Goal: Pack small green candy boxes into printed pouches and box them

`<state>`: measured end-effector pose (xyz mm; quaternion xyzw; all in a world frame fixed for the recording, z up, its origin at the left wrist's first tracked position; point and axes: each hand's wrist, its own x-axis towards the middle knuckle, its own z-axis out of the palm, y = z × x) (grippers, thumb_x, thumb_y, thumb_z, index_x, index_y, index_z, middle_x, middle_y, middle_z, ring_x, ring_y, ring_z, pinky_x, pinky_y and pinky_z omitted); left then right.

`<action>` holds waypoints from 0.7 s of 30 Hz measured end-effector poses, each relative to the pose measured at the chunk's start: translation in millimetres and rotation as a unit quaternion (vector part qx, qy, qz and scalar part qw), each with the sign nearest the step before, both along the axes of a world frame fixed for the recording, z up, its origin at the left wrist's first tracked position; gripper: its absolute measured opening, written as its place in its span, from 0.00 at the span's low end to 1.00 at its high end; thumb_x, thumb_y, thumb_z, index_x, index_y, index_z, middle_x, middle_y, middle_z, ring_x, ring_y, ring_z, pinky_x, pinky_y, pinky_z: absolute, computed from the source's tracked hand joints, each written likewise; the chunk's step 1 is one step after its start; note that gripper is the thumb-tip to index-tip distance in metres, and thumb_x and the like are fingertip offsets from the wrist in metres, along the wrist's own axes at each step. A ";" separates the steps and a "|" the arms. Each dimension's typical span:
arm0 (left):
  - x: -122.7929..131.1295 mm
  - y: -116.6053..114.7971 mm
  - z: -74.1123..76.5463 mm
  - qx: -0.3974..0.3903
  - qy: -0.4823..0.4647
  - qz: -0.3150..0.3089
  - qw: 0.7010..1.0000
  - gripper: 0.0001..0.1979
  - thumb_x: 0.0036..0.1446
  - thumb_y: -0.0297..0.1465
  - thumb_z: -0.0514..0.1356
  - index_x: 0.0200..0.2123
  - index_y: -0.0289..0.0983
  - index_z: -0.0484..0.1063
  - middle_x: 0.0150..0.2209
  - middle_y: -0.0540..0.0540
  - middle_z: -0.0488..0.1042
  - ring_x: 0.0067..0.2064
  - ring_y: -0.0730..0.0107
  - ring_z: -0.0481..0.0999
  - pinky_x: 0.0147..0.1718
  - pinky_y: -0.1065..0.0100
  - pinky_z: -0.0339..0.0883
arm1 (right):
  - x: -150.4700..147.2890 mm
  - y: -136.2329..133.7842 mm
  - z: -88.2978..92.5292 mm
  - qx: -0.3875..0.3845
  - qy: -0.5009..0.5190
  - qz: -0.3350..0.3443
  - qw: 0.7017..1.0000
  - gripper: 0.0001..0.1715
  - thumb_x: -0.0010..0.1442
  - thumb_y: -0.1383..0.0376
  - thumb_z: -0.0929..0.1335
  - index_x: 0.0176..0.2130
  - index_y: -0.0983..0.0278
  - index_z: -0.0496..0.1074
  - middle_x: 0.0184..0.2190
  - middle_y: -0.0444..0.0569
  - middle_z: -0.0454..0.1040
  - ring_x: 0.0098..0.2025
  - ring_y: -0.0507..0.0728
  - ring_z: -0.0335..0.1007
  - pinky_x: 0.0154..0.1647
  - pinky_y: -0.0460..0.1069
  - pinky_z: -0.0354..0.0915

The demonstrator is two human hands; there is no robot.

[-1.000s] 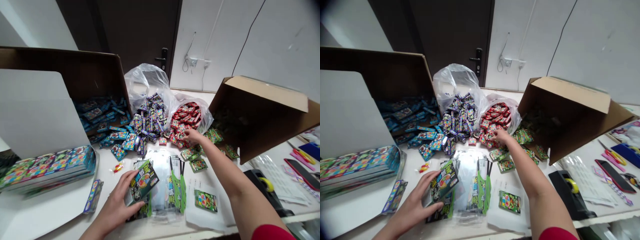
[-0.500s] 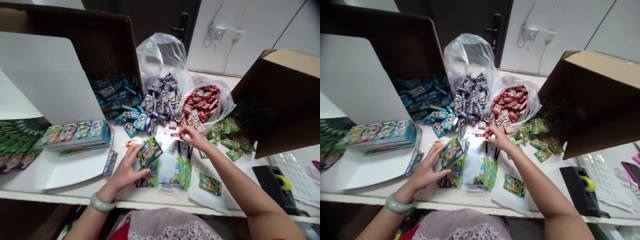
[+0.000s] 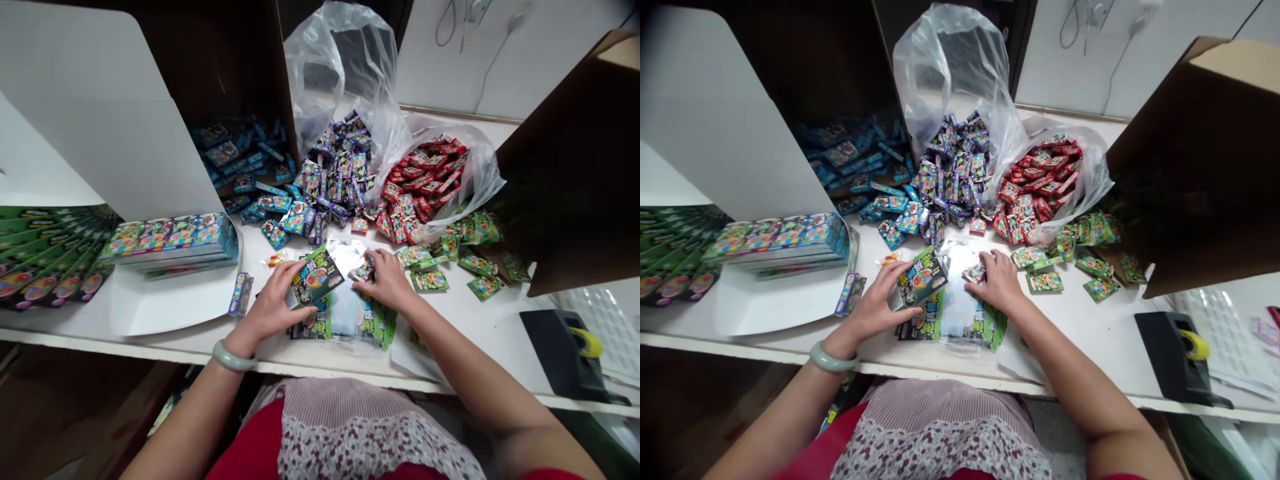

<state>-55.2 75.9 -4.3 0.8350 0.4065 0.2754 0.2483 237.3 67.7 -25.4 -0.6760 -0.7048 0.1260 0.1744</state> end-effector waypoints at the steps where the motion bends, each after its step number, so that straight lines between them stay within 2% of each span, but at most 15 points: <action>1: -0.3 0.0 0.4 0.000 0.004 -0.002 1.000 0.41 0.50 0.36 0.68 0.64 0.43 0.53 0.60 0.40 0.59 0.63 0.50 0.59 0.62 0.46 0.57 | -3.5 -0.4 0.6 0.003 0.007 -0.001 1.000 0.38 0.50 0.51 0.72 0.56 0.64 0.65 0.54 0.62 0.67 0.56 0.72 0.62 0.55 0.66 0.60; 3: -2.7 -0.8 1.2 0.001 0.013 -0.004 1.000 0.42 0.49 0.36 0.68 0.64 0.42 0.52 0.60 0.39 0.59 0.62 0.49 0.60 0.61 0.46 0.58 | -2.5 -2.7 8.9 0.046 0.048 0.006 0.998 0.34 0.51 0.55 0.71 0.55 0.64 0.66 0.51 0.60 0.69 0.54 0.69 0.64 0.55 0.64 0.62; 6: -5.9 -1.8 2.3 0.015 0.026 -0.024 0.999 0.43 0.49 0.36 0.68 0.65 0.42 0.52 0.60 0.38 0.59 0.61 0.48 0.61 0.60 0.45 0.58 | 11.5 -10.3 40.9 0.131 0.109 0.074 0.983 0.35 0.53 0.58 0.71 0.58 0.60 0.62 0.56 0.57 0.65 0.59 0.66 0.60 0.60 0.63 0.58; 9: -3.0 -1.2 4.9 0.031 0.030 -0.063 0.997 0.44 0.48 0.36 0.68 0.65 0.42 0.51 0.60 0.38 0.58 0.62 0.47 0.60 0.61 0.45 0.57 | 20.7 -18.6 82.3 0.085 0.076 0.240 0.964 0.38 0.56 0.59 0.71 0.63 0.56 0.57 0.61 0.54 0.60 0.63 0.64 0.56 0.62 0.62 0.57; 12: 2.8 -0.1 10.1 0.040 0.033 -0.096 0.994 0.45 0.48 0.36 0.68 0.66 0.42 0.50 0.61 0.38 0.58 0.62 0.47 0.59 0.61 0.45 0.57 | 18.1 -20.6 110.3 0.020 0.002 0.331 0.944 0.37 0.56 0.60 0.71 0.62 0.56 0.59 0.62 0.56 0.59 0.63 0.65 0.55 0.60 0.63 0.58; 17: 4.4 0.1 17.1 0.011 0.051 -0.142 0.989 0.46 0.47 0.39 0.69 0.66 0.42 0.51 0.61 0.38 0.57 0.62 0.47 0.59 0.60 0.46 0.59 | 11.3 -9.8 124.7 -0.016 -0.055 0.377 0.925 0.34 0.54 0.63 0.72 0.58 0.59 0.65 0.58 0.58 0.63 0.58 0.65 0.62 0.56 0.62 0.63; 21: 6.8 0.3 17.4 -0.012 0.026 -0.148 0.989 0.47 0.46 0.40 0.69 0.66 0.42 0.51 0.61 0.37 0.58 0.62 0.47 0.60 0.60 0.46 0.59 | 8.6 -2.4 130.0 -0.019 -0.066 0.391 0.918 0.33 0.52 0.63 0.74 0.56 0.60 0.67 0.55 0.57 0.66 0.55 0.66 0.63 0.55 0.62 0.64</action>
